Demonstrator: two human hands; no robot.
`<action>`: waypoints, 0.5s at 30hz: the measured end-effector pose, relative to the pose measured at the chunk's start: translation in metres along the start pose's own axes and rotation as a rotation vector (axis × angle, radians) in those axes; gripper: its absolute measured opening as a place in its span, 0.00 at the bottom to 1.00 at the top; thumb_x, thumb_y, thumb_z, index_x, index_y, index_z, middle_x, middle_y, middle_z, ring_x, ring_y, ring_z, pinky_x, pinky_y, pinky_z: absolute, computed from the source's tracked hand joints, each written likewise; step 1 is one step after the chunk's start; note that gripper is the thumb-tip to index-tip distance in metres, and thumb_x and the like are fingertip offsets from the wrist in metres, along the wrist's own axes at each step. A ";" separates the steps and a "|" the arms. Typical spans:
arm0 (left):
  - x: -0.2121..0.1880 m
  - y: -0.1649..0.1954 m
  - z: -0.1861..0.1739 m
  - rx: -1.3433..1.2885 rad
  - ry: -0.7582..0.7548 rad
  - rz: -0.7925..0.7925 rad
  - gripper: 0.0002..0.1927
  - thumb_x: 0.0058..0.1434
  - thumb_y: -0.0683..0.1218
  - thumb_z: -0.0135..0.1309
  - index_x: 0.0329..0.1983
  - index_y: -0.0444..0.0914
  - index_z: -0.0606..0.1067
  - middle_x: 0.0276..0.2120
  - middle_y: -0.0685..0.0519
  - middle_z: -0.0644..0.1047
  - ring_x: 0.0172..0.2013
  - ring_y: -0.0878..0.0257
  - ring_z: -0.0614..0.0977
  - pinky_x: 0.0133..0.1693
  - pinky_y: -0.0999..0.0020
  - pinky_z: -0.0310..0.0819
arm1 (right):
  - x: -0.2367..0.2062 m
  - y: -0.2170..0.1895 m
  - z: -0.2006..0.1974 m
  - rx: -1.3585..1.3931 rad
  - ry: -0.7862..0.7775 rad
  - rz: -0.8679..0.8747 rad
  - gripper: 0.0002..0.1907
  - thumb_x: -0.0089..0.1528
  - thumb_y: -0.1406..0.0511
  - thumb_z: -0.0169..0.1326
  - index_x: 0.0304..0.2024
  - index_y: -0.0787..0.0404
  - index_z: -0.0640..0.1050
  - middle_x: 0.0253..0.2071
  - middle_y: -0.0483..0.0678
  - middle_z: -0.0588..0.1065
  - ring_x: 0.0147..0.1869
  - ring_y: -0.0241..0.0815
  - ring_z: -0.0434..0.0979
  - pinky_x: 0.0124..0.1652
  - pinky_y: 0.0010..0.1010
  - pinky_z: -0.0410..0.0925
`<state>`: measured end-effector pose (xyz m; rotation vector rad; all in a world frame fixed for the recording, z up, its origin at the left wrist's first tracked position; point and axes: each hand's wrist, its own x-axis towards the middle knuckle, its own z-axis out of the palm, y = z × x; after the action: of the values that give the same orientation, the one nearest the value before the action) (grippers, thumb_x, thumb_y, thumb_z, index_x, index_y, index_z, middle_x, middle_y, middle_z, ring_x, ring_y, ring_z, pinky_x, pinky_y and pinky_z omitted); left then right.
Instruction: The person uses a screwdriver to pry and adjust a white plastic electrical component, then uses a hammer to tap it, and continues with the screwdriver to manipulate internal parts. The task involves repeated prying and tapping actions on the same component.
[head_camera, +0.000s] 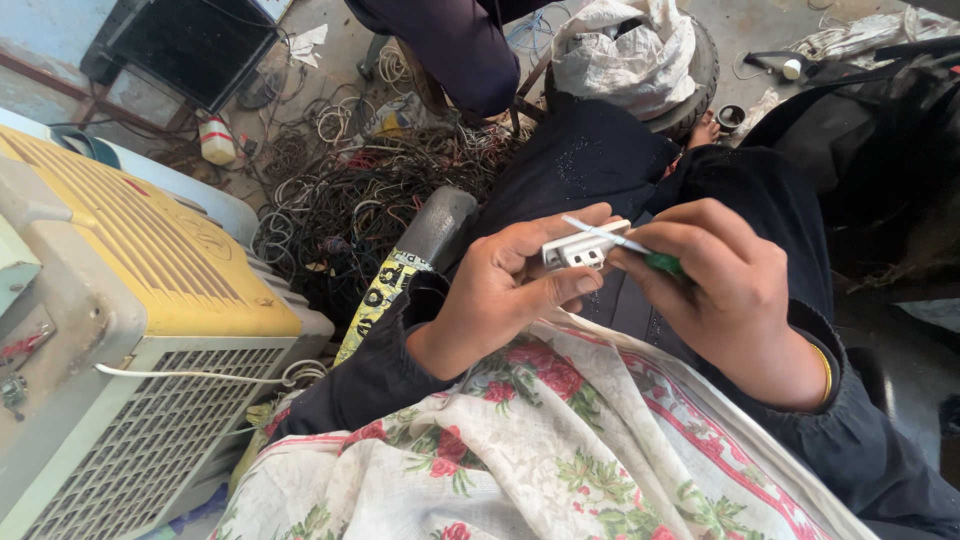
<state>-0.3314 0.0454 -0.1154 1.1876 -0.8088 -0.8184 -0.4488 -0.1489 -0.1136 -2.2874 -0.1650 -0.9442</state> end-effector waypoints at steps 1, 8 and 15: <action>0.000 0.000 0.000 0.014 0.011 0.008 0.25 0.70 0.40 0.57 0.69 0.29 0.69 0.60 0.49 0.78 0.51 0.71 0.81 0.54 0.75 0.79 | 0.001 0.000 -0.001 -0.008 -0.028 -0.005 0.14 0.58 0.70 0.70 0.43 0.65 0.79 0.40 0.52 0.77 0.36 0.44 0.80 0.34 0.31 0.71; -0.004 0.001 -0.004 0.014 0.023 0.025 0.26 0.70 0.43 0.59 0.68 0.29 0.70 0.55 0.45 0.81 0.51 0.68 0.82 0.54 0.73 0.80 | 0.005 -0.001 -0.003 -0.008 -0.090 -0.055 0.14 0.57 0.72 0.68 0.43 0.64 0.78 0.39 0.51 0.77 0.35 0.44 0.80 0.32 0.31 0.71; -0.003 -0.004 -0.003 -0.006 0.031 0.024 0.25 0.69 0.42 0.60 0.67 0.29 0.70 0.55 0.44 0.80 0.52 0.66 0.83 0.55 0.72 0.81 | 0.007 -0.001 0.000 0.108 -0.090 -0.041 0.15 0.54 0.75 0.64 0.43 0.65 0.77 0.39 0.53 0.76 0.36 0.44 0.80 0.34 0.30 0.71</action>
<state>-0.3309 0.0489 -0.1200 1.1806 -0.7937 -0.7801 -0.4441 -0.1492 -0.1088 -2.2350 -0.2951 -0.8327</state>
